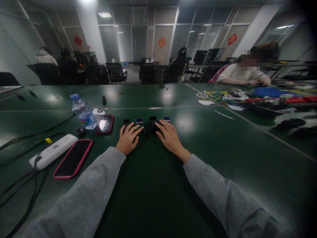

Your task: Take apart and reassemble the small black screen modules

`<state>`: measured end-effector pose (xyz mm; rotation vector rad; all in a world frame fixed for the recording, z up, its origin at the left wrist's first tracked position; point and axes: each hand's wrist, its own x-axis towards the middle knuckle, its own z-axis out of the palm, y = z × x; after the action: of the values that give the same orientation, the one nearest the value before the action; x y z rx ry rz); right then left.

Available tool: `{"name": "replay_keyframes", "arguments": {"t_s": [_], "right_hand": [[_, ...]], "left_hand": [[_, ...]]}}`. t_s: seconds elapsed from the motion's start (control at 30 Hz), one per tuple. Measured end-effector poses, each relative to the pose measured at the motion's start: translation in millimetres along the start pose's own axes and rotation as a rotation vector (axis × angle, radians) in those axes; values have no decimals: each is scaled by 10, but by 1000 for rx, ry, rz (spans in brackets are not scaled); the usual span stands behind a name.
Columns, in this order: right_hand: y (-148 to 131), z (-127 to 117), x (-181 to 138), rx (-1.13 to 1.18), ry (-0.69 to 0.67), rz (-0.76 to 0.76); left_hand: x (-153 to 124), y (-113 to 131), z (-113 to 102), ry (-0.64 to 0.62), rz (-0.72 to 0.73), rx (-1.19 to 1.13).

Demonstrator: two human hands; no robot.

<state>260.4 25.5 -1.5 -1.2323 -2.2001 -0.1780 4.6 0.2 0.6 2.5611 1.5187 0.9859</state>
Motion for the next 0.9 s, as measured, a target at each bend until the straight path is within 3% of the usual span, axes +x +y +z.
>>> {"name": "replay_keyframes", "arguments": {"t_s": [0.17,0.47,0.6,0.73,0.9], "right_hand": [[185,72,9,33,198,294],[393,230,-18,239,175,423],[429,257,-16,227,182,451],[422,239,-10,241,157,467],[451,40,-78,317,185,502]], "left_hand": [[15,-43,-12,152,-115,-73],[37,-443,75,426,-430,-207],[33,-593,139,461,-574,-342],[34,-643,152,454,-630,-416],[32,-642,132,475,-688,-489]]}}
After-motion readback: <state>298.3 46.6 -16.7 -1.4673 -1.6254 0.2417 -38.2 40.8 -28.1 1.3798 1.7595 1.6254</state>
